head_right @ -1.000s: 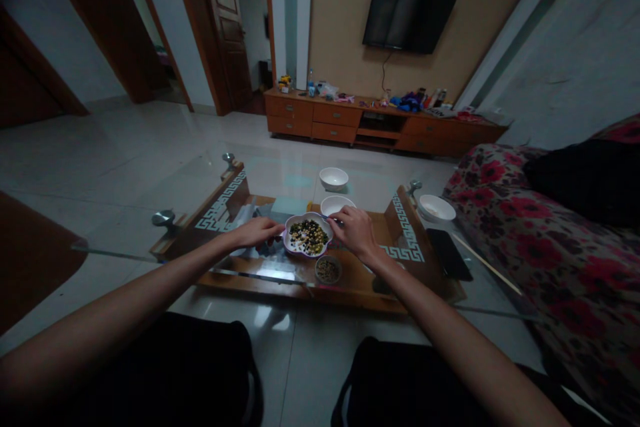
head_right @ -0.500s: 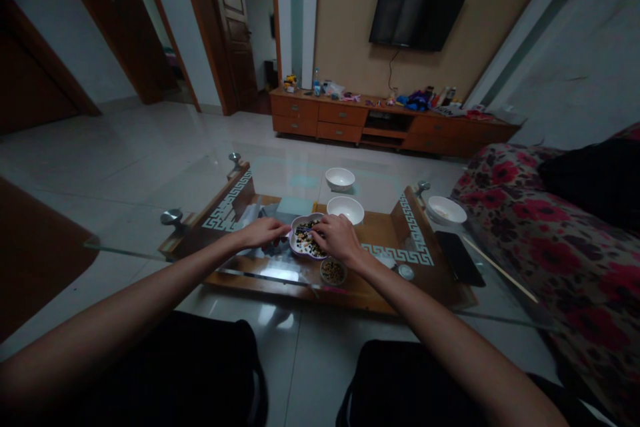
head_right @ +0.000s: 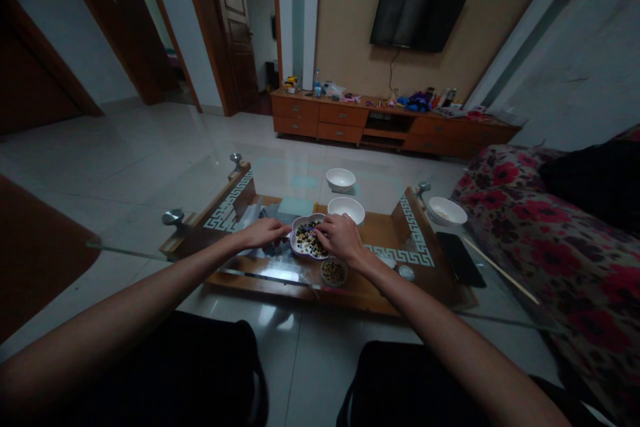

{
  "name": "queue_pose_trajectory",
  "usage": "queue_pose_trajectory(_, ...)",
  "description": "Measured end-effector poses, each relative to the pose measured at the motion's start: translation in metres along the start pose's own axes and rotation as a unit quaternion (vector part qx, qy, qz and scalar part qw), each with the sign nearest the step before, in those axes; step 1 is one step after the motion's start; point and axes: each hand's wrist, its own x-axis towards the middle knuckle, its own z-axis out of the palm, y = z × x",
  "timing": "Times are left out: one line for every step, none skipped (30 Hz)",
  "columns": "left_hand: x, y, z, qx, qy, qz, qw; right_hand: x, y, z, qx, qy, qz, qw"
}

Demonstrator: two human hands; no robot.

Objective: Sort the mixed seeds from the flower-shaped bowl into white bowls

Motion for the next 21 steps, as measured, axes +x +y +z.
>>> queue_pose_trajectory(0.000,0.001,0.000,0.000,0.000,-0.002,1.000,-0.002,0.003,-0.002,0.001,0.010,0.008,1.000)
queue_pose_trajectory(0.000,0.001,0.000,-0.001,-0.001,-0.004,1.000,-0.004,0.008,-0.005,0.001,0.021,0.018,1.000)
queue_pose_trajectory(0.000,0.001,0.000,-0.002,-0.001,-0.006,1.000,-0.007,0.013,-0.009,0.001,0.031,0.032,0.999)
queue_pose_trajectory(0.000,0.002,0.000,-0.003,-0.002,-0.007,1.000,-0.009,0.019,-0.012,-0.002,0.043,0.049,0.998)
queue_pose_trajectory(0.000,0.002,0.000,-0.002,-0.004,-0.009,1.000,-0.013,0.026,-0.016,-0.008,0.055,0.067,0.996)
queue_pose_trajectory(0.000,0.002,-0.001,-0.001,-0.005,-0.009,1.000,-0.016,0.033,-0.019,-0.017,0.065,0.084,0.994)
queue_pose_trajectory(0.001,0.002,-0.001,0.000,-0.006,-0.009,1.000,-0.019,0.039,-0.023,-0.028,0.075,0.099,0.992)
queue_pose_trajectory(0.001,0.001,-0.001,0.001,-0.007,-0.008,1.000,-0.022,0.045,-0.026,-0.040,0.083,0.111,0.990)
queue_pose_trajectory(0.001,0.001,-0.001,0.000,-0.008,-0.006,1.000,-0.024,0.049,-0.029,-0.050,0.089,0.119,0.988)
queue_pose_trajectory(0.001,0.001,-0.001,-0.002,-0.009,-0.004,1.000,-0.026,0.053,-0.032,-0.056,0.094,0.124,0.986)
queue_pose_trajectory(0.001,0.000,-0.001,-0.003,-0.008,-0.003,1.000,-0.026,0.054,-0.034,-0.058,0.099,0.126,0.985)
queue_pose_trajectory(0.001,0.000,-0.002,-0.004,-0.008,-0.002,1.000,-0.026,0.054,-0.035,-0.057,0.103,0.125,0.985)
queue_pose_trajectory(0.001,0.000,-0.002,-0.004,-0.008,-0.001,1.000,-0.025,0.052,-0.035,-0.052,0.104,0.123,0.986)
queue_pose_trajectory(0.001,0.000,-0.002,-0.004,-0.006,0.000,1.000,-0.024,0.048,-0.035,-0.046,0.101,0.118,0.987)
queue_pose_trajectory(0.001,0.001,-0.001,-0.003,-0.005,0.000,1.000,-0.021,0.043,-0.033,-0.038,0.093,0.109,0.989)
queue_pose_trajectory(0.001,0.001,-0.001,-0.003,-0.004,-0.002,1.000,-0.019,0.037,-0.031,-0.027,0.079,0.095,0.992)
queue_pose_trajectory(0.000,0.001,-0.001,-0.004,-0.003,-0.004,1.000,-0.016,0.030,-0.028,-0.015,0.061,0.078,0.995)
queue_pose_trajectory(0.000,0.002,-0.001,-0.005,-0.003,-0.007,1.000,-0.014,0.023,-0.025,-0.002,0.043,0.057,0.997)
queue_pose_trajectory(0.000,0.002,-0.001,-0.004,-0.003,-0.011,1.000,-0.011,0.017,-0.021,0.010,0.026,0.034,0.999)
queue_pose_trajectory(0.000,0.002,0.000,-0.003,-0.004,-0.014,1.000,-0.008,0.011,-0.016,0.019,0.012,0.013,1.000)
queue_pose_trajectory(0.000,0.002,0.000,-0.002,-0.004,-0.017,1.000,-0.006,0.007,-0.012,0.024,0.002,-0.004,1.000)
